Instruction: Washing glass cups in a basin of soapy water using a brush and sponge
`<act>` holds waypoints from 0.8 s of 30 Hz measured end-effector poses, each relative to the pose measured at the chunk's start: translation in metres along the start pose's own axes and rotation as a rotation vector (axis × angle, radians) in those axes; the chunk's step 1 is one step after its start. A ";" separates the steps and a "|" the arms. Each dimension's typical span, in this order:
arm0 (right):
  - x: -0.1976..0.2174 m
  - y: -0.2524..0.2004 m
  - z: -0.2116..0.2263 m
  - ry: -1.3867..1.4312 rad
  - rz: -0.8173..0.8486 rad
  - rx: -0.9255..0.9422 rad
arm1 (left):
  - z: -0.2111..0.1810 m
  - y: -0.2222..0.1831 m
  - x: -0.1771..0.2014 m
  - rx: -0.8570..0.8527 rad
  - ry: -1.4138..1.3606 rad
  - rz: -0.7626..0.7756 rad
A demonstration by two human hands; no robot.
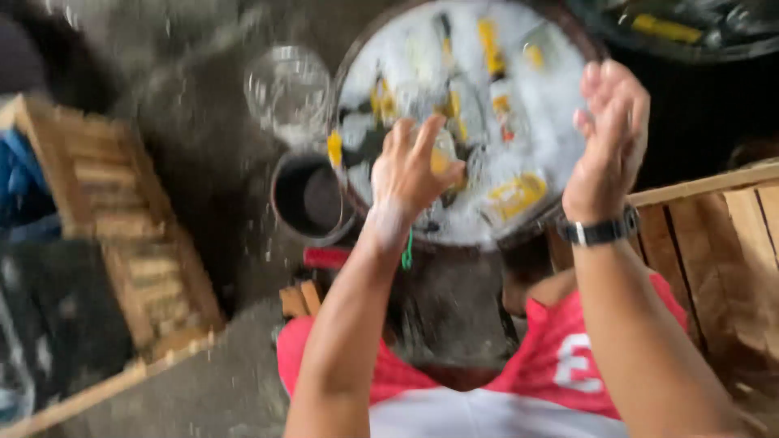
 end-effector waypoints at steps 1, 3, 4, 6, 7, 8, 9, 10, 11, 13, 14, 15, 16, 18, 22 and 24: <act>-0.007 0.013 0.000 0.039 0.061 0.089 | 0.001 0.011 -0.014 -0.019 0.040 0.030; -0.012 0.028 0.009 0.084 0.095 0.216 | -0.008 0.031 -0.011 -0.074 0.081 0.035; -0.007 0.031 0.011 0.065 0.042 0.206 | -0.016 0.035 0.019 -0.075 0.107 -0.198; 0.004 0.021 -0.005 0.032 0.014 0.087 | -0.021 0.014 0.050 -0.016 0.148 -0.340; 0.002 0.028 -0.006 0.037 0.064 0.121 | -0.018 0.021 0.065 0.037 0.172 -0.410; -0.002 0.033 -0.006 0.042 0.114 0.155 | -0.014 0.027 0.081 0.090 0.196 -0.480; -0.004 0.034 -0.018 0.049 0.110 0.169 | -0.007 0.025 0.087 0.082 0.198 -0.493; -0.006 0.036 -0.033 -0.061 0.080 0.133 | 0.006 0.024 0.093 0.108 0.029 -0.509; -0.005 0.030 -0.052 -0.179 0.052 0.073 | 0.021 0.016 0.095 0.146 -0.138 -0.499; -0.020 0.015 -0.088 -0.344 0.127 0.002 | 0.053 -0.003 0.077 0.273 -0.356 -0.468; -0.031 0.007 -0.109 -0.507 0.201 -0.059 | 0.076 -0.012 0.064 0.395 -0.578 -0.440; -0.028 -0.003 -0.140 -0.513 0.203 -0.058 | 0.080 -0.023 0.059 0.398 -0.583 -0.439; -0.035 -0.016 -0.176 -0.636 0.344 -0.069 | 0.096 -0.039 0.042 0.605 -0.796 -0.392; -0.045 -0.039 -0.218 -0.768 0.494 -0.076 | 0.120 -0.061 0.014 0.820 -1.017 -0.339; -0.071 -0.081 -0.242 -1.039 0.825 0.092 | 0.152 -0.088 -0.046 1.189 -1.466 -0.273; -0.099 -0.087 -0.233 -0.999 0.807 0.368 | 0.168 -0.076 -0.041 1.147 -1.630 -0.329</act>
Point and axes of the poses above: each hand's wrist, its own y-axis towards the middle knuckle, its own x-axis out of the back of the hand, z = x × y, the point moved 7 cm from there along y, towards the middle knuckle, and after that the axes turned 14 degrees about y, right-handed, at the moved point
